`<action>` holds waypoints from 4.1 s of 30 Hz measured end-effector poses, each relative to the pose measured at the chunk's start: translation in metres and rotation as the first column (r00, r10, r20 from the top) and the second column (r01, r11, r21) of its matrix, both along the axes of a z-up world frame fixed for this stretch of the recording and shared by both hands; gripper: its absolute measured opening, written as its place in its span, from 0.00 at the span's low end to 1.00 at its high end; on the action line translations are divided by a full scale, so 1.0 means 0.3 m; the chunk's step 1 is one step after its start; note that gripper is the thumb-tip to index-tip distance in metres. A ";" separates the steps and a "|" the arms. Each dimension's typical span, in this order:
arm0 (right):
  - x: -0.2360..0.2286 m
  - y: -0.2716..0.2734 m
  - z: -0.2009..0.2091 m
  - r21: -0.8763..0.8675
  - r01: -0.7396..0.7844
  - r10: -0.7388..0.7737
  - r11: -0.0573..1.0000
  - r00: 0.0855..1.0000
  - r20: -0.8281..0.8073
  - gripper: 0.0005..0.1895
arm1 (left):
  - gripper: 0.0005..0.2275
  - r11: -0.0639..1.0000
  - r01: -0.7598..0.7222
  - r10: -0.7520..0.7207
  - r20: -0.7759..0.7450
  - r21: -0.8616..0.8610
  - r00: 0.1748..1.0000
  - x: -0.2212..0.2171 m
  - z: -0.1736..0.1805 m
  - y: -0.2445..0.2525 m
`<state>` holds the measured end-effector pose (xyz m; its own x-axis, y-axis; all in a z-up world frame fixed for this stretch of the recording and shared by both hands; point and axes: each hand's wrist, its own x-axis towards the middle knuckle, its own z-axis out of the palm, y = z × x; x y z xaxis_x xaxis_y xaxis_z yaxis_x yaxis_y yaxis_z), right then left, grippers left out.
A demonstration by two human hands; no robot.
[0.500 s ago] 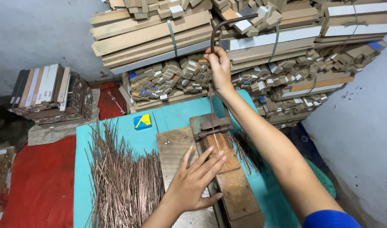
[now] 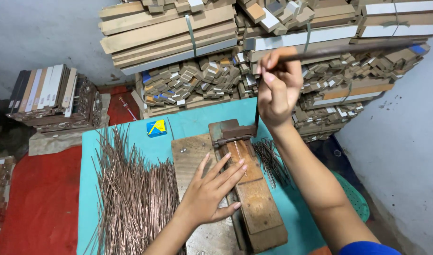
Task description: Bending thin metal rods into a specific shape using a manual lever-operated jig.
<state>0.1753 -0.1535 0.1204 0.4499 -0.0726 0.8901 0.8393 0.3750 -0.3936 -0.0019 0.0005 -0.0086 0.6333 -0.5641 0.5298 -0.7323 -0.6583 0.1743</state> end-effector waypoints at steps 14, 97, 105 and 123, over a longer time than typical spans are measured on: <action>-0.393 -0.156 -0.111 -0.033 0.179 -0.175 0.983 0.979 0.102 0.11 | 0.31 0.999 0.013 -0.012 0.034 -0.042 0.999 0.010 -0.029 -0.011; -0.554 -0.243 -0.168 -0.996 -0.049 -0.692 -0.080 0.721 0.020 0.17 | 0.30 0.989 -0.094 0.068 -0.213 -0.114 0.975 -0.055 0.026 -0.070; -0.578 -0.236 -0.183 -0.998 0.055 -0.672 0.003 0.739 0.038 0.18 | 0.28 0.989 -0.120 0.108 -0.135 -0.081 0.985 -0.054 0.043 -0.073; -0.434 -0.187 -0.272 -0.980 0.191 -0.732 -0.052 0.661 0.167 0.19 | 0.37 0.960 -0.228 0.234 -0.018 0.159 0.972 -0.076 0.031 -0.089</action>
<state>0.0451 -0.2098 0.0389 0.9297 0.2795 0.2399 0.3402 -0.9012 -0.2686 -0.0247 -0.0262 0.0008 0.7733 -0.4737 0.4215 -0.5521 -0.8299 0.0804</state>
